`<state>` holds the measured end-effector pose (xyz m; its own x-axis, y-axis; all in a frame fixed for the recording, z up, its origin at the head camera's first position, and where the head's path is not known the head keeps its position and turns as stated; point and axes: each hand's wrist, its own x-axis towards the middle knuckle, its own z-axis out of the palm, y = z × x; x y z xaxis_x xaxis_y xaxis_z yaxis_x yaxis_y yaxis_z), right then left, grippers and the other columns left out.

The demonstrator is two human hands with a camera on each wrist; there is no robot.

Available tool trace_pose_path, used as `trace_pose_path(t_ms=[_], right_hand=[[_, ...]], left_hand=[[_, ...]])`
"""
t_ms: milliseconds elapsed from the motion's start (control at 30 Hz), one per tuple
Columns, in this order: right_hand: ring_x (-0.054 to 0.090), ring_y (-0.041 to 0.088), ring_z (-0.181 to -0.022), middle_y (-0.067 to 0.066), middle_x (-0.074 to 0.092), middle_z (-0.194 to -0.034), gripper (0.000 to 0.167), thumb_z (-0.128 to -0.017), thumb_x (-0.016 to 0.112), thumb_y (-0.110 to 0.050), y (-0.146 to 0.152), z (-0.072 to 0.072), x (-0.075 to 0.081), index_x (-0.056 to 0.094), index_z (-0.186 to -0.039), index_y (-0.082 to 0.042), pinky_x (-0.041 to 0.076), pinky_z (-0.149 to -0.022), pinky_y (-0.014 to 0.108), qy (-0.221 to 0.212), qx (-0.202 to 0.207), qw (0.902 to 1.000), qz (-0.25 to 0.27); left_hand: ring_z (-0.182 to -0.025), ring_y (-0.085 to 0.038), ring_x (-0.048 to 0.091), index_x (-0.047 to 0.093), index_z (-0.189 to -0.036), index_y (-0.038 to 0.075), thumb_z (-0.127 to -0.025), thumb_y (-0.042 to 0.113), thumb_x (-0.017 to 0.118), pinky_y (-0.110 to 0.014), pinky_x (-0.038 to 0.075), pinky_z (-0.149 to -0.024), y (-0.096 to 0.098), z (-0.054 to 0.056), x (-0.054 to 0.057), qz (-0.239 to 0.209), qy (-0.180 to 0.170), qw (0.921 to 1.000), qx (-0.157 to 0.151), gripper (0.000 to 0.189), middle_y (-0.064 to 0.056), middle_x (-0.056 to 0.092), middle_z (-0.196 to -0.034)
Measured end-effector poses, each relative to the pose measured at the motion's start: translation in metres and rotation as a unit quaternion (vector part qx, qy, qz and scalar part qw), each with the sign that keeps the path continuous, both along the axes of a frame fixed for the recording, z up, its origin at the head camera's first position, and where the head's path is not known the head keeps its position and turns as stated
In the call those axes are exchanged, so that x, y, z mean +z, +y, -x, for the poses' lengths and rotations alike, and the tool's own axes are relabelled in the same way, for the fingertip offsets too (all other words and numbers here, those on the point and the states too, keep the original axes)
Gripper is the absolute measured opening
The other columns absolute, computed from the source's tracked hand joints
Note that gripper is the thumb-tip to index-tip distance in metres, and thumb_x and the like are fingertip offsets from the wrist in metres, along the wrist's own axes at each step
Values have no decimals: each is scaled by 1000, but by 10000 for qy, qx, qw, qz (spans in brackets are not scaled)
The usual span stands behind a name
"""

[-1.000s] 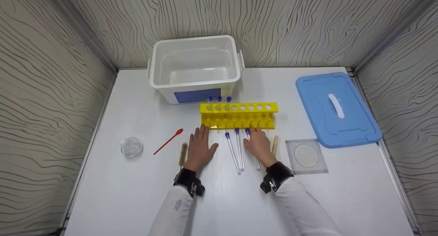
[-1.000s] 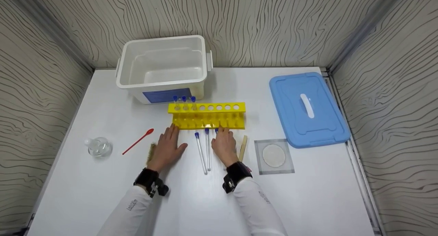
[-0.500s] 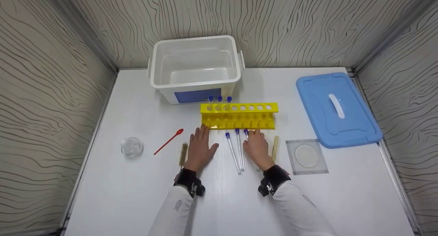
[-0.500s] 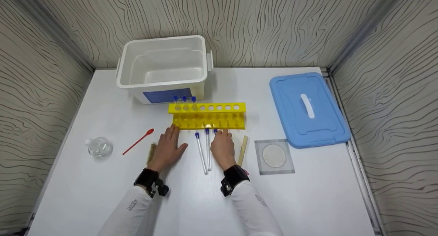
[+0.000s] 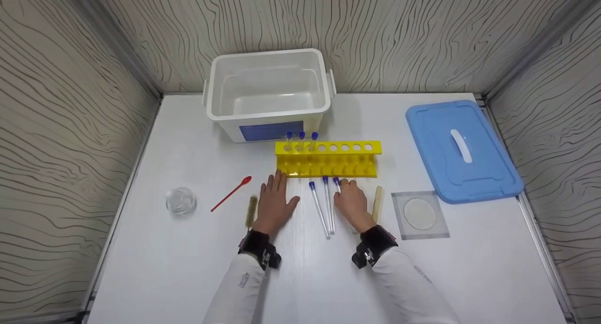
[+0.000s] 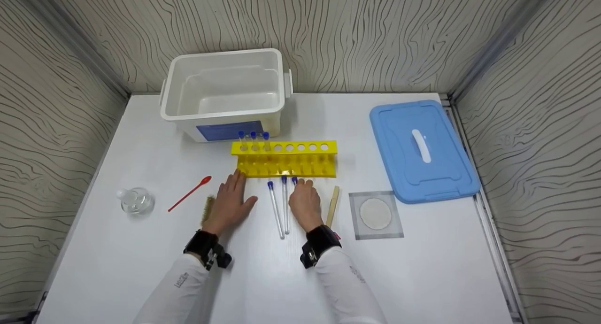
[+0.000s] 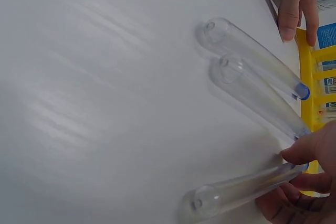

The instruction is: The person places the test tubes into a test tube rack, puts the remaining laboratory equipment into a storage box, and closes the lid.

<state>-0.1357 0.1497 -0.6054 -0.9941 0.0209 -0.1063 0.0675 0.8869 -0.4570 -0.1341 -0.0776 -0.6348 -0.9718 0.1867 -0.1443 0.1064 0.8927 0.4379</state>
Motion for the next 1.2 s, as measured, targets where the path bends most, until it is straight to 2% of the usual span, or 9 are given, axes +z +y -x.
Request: trace_pose_path(t_ms=[233,333,533,767,900,1000,1200], right_hand=[[70,38,-86,26,68,-108,36,-97,65,-9,2,1,-1,66,-127,9,61,-78,51,-271,-68,9996,90],[72,39,-92,26,71,-111,37,-96,64,-8,3,1,3,66,-129,9,62,-81,51,-255,-76,9994,220],[71,33,-91,22,74,-111,36,-99,63,-12,3,2,17,67,-132,4,62,-83,47,-342,-187,9981,479],[67,29,-94,17,74,-114,36,-102,64,-17,3,6,38,66,-135,-2,62,-90,43,-388,-357,9969,587],[64,27,-87,15,73,-111,35,-101,66,-18,1,5,50,66,-133,-3,62,-86,39,-197,-422,9965,695],[62,26,-83,14,72,-106,33,-100,67,-16,0,4,59,67,-130,-3,62,-80,37,107,-401,9954,860],[66,29,-90,16,74,-105,31,-98,68,-13,-1,4,76,69,-127,-1,63,-84,40,874,-364,9870,1299]], left_hand=[[-164,-38,18,22,-167,5,-105,49,56,-57,18,-134,0,0,1,-67,-66,9999,45,84,-15,15,-178],[-164,-38,18,22,-168,5,-105,50,56,-57,18,-134,0,1,-1,-43,-54,9999,76,84,-15,15,-178],[-165,-35,16,19,-169,8,-105,53,54,-55,17,-135,0,3,-6,57,-131,9998,139,86,-12,13,-178],[-166,-34,14,17,-169,8,-105,52,55,-55,16,-135,2,3,-4,55,-254,9996,131,87,-11,11,-179],[-166,-34,14,18,-169,8,-105,53,55,-55,16,-135,2,3,-2,64,-258,9995,143,86,-11,11,-179],[-166,-35,15,19,-169,8,-105,52,55,-55,16,-135,2,2,-1,67,-243,9996,154,86,-11,12,-179],[-166,-35,15,20,-168,8,-105,52,55,-55,16,-135,2,2,-1,39,-235,9996,167,85,-11,12,-179]])
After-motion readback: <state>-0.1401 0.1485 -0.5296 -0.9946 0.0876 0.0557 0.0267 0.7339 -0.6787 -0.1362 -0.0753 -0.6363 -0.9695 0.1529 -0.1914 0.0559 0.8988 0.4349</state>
